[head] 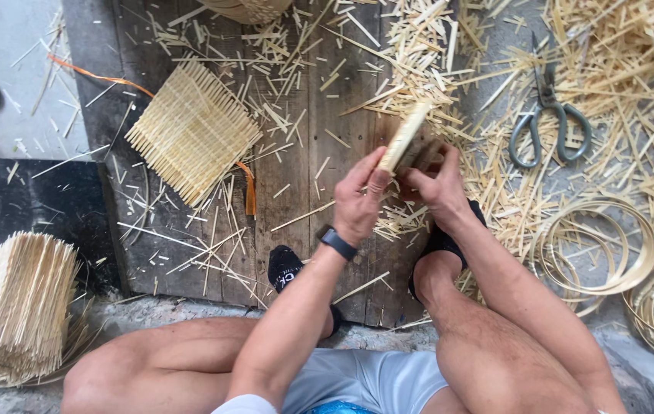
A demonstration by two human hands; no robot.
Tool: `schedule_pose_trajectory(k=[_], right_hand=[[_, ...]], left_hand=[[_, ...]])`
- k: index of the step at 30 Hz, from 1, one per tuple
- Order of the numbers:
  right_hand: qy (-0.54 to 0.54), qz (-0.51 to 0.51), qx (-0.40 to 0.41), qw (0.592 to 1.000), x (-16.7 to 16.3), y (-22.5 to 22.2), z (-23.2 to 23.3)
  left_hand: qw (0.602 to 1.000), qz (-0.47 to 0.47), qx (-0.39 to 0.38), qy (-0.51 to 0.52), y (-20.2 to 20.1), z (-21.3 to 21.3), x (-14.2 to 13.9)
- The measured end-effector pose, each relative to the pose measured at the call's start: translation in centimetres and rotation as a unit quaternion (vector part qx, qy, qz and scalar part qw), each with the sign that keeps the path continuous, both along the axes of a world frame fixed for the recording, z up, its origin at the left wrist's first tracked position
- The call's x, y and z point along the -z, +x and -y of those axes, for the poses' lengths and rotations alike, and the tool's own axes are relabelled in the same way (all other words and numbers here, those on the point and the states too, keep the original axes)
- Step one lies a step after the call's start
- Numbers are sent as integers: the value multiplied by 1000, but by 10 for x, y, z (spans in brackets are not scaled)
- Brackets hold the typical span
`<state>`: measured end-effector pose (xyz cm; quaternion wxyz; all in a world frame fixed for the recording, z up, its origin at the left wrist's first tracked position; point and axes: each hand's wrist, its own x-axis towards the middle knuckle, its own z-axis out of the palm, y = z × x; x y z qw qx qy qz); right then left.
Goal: The person sits on the floor assembling woven bamboo basket bases. They fit a round bamboo rim over a woven bamboo panel, press the panel into the rim, bend and tuck bamboo strips around the edge, and use scissors to trim excess strip material, working on one basket base at a time.
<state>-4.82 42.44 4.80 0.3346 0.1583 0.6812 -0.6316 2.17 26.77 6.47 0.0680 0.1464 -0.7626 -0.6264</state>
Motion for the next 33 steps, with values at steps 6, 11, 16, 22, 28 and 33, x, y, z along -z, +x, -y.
schedule_pose_trajectory(k=[6,11,16,22,28,33], right_hand=[[-187,14,-24,982,-6,-2,-18],[-399,46,28,915,14,24,-68],[-381,38,77,921,51,49,-122],[-288,51,162,943,82,63,-166],[-303,40,174,936,90,67,-168],[-305,41,170,936,76,55,-128]], left_hand=[[983,-69,-38,-169,-14,11,39],[962,204,-169,-65,-33,92,86],[904,419,50,62,-10,137,98],[932,349,22,94,-135,107,74],[842,15,-125,525,-252,48,31],[933,296,95,180,-148,5,35]])
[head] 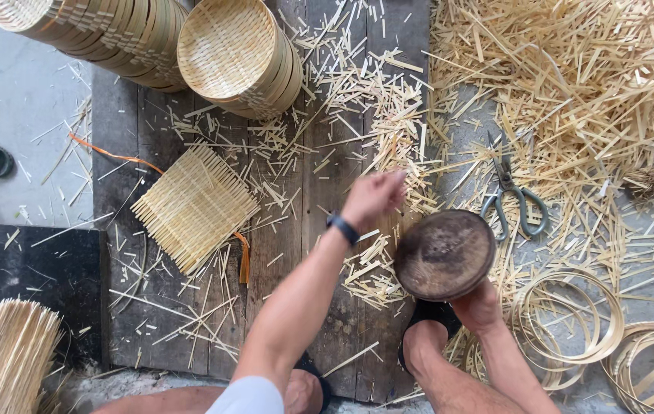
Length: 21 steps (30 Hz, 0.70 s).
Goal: The person sits on the floor assembling woven bamboo basket bases. They fit a round bamboo rim over a woven bamboo panel, press the panel into the rim, bend and tuck bamboo strips around the edge, and use scissors to trim excess strip material, working on one basket base at a time.
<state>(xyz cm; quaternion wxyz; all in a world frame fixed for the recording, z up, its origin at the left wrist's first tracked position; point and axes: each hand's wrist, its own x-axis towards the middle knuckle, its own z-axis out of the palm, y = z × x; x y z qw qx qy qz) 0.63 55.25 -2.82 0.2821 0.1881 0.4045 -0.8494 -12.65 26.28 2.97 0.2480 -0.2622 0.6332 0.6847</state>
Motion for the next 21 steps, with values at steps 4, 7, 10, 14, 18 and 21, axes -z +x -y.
schedule_pose_trajectory(k=[4,7,10,14,18,21], right_hand=[[-1,11,-74,997,-22,-25,51],[102,53,-90,989,-35,-39,86],[198,8,-163,967,-33,-43,107],[277,-42,-207,937,-15,-32,102],[280,-50,-167,944,3,-17,81],[262,-64,-143,952,11,-12,71]], left_hand=[[971,130,-167,111,87,0,32],[944,-32,-311,106,115,25,53],[981,-60,-174,-59,130,76,53],[800,-99,53,-589,146,178,30],[693,-39,156,-702,149,270,11],[783,123,177,-584,152,298,-2]])
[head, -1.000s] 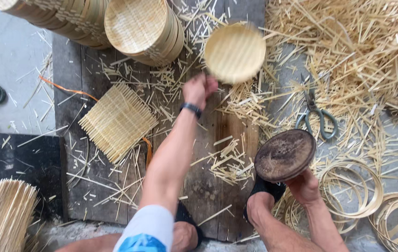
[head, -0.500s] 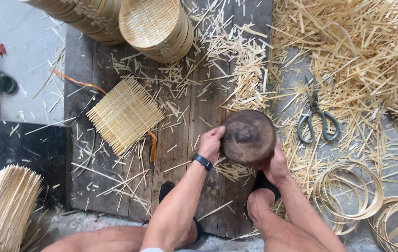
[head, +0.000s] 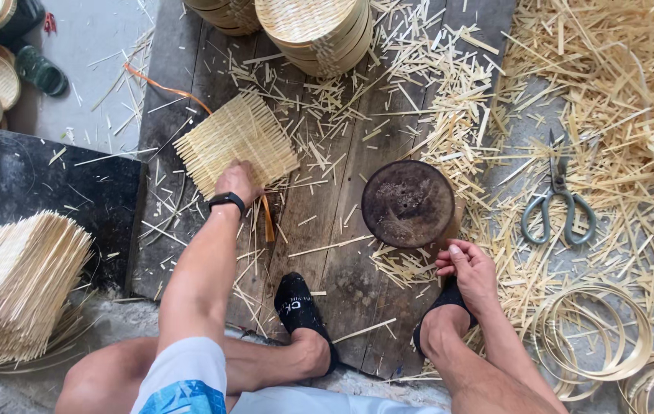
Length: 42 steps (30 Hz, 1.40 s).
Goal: The person sits on the floor assembling woven bamboo basket bases. They fit a round bamboo rim over a woven bamboo panel, press the panel into the rim, bend and tuck bamboo strips around the edge, and use scissors to trim excess strip material, working on one basket base at a time.
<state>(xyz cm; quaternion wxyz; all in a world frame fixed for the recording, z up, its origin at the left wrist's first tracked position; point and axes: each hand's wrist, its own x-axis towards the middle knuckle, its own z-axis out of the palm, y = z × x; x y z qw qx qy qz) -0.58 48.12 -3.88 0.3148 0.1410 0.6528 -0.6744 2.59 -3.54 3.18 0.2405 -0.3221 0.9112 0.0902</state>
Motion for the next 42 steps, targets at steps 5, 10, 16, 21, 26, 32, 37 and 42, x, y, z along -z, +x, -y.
schedule_pose_trajectory(k=[5,10,16,21,26,32,37,42], right_hand=[[-10,-4,-2,1000,6,-3,-4],[-34,5,12,999,12,-5,-5],[-44,8,28,999,17,-4,-3],[-48,0,29,998,20,-4,-3],[-73,5,39,997,20,-2,-9],[-102,7,51,993,27,-3,-12],[-89,-2,41,995,31,-5,-10],[-108,-2,83,991,6,-7,-5]], left_hand=[[995,-84,33,32,7,5,-21],[884,-432,45,-173,9,1,-35],[963,-251,-31,89,12,-15,-51],[978,-156,74,114,25,-48,-17],[996,-51,66,43,37,-35,28],[987,-92,71,112,44,-17,24],[967,-152,-91,183,41,-23,-7],[846,-521,-42,-103,45,-58,-35]])
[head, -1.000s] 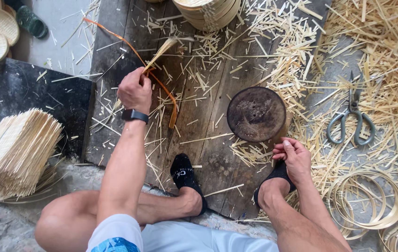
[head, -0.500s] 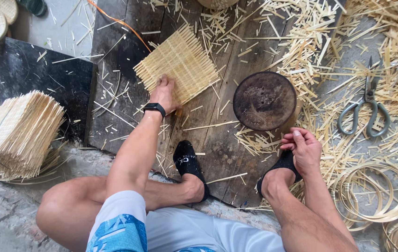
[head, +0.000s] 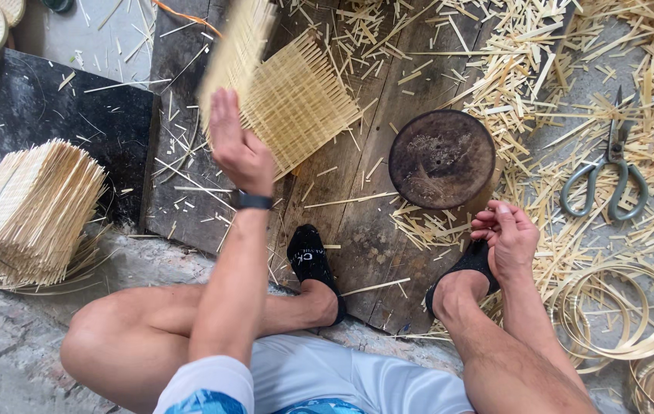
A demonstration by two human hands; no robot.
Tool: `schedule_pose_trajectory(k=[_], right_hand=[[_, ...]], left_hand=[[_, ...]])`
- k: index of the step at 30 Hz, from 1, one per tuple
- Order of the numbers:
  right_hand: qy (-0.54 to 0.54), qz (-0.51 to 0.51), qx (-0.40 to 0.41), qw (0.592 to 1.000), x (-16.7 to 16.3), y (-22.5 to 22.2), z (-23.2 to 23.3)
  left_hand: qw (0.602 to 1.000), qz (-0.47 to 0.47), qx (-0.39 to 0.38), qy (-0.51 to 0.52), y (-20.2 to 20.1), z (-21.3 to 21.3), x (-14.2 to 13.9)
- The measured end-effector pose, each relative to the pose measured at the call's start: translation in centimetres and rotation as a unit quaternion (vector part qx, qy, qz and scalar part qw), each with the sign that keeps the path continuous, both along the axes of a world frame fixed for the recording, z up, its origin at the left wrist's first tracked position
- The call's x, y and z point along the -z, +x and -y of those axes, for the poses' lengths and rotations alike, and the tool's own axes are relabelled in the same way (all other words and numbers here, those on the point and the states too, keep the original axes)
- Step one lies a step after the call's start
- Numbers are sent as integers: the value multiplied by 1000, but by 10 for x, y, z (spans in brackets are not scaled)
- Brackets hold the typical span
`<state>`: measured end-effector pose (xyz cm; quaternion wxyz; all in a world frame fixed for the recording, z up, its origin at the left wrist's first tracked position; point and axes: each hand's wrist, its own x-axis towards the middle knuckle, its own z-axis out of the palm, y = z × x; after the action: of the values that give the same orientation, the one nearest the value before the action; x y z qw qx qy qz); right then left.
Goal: The person sits on the floor assembling woven bamboo basket bases. They fit a round bamboo rim over a woven bamboo panel, press the panel into the rim, bend and tuck bamboo strips around the edge, and use scissors to trim excess strip material, working on one basket base at a time.
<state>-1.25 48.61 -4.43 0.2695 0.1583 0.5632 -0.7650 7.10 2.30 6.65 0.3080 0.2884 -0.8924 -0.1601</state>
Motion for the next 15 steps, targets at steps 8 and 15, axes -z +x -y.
schedule_pose_trajectory(k=[8,15], right_hand=[[-26,10,-5,1000,-45,-39,15],[174,-120,-93,973,-48,-49,30]], left_hand=[[846,185,500,-24,13,-195,48],[925,138,329,132,-26,-178,40]])
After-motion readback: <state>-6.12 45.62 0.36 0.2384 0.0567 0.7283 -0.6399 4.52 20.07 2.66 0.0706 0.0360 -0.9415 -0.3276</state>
